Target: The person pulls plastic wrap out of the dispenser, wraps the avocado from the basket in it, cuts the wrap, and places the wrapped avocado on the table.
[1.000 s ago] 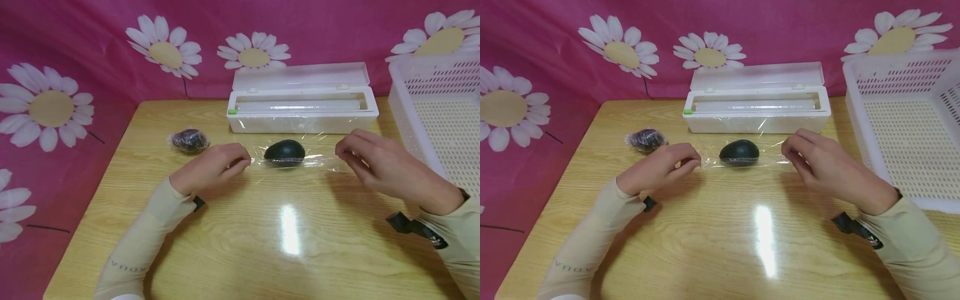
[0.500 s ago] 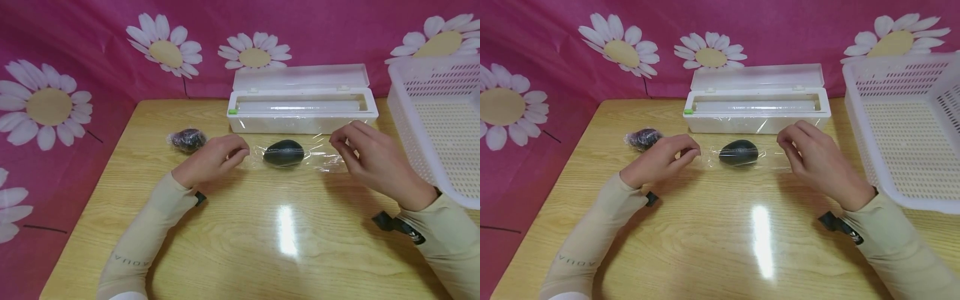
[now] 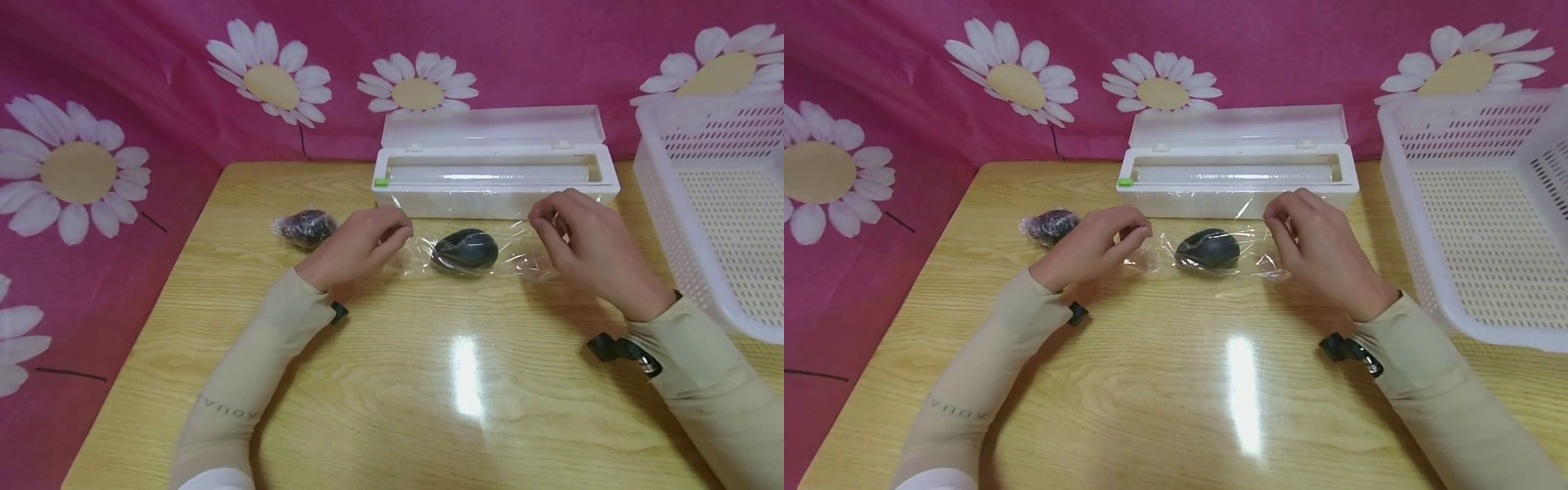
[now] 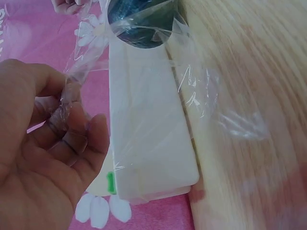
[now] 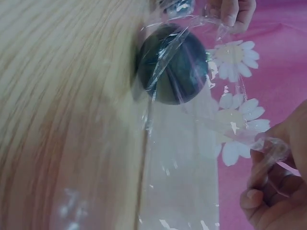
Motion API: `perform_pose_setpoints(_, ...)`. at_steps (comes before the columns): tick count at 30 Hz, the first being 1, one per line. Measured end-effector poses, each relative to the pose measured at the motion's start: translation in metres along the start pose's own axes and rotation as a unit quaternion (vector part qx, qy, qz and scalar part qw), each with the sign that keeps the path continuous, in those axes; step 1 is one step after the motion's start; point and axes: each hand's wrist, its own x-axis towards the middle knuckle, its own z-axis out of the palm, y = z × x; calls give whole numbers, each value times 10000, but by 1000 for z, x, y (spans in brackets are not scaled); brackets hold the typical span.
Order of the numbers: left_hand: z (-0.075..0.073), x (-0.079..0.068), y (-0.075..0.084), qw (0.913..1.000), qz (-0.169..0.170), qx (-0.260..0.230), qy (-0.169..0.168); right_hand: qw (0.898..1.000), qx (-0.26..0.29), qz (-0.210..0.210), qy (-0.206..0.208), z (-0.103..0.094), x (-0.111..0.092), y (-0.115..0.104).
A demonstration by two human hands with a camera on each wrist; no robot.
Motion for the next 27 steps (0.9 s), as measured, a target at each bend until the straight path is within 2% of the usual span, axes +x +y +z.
perform_pose_setpoints(12, 6, 16, -7, 9992, -255, -53, 310, 9982, 249, 514, 156, 11, 13, 21)
perform_pose_setpoints(19, 9, 23, -14, 9984, -401, -83, 380, 9979, 147, 568, 257, 14, 16, 34)
perform_pose_setpoints(27, 19, 31, -21, 9983, -533, 146, 206, 9969, -101, 754, -198, 17, 14, 45)
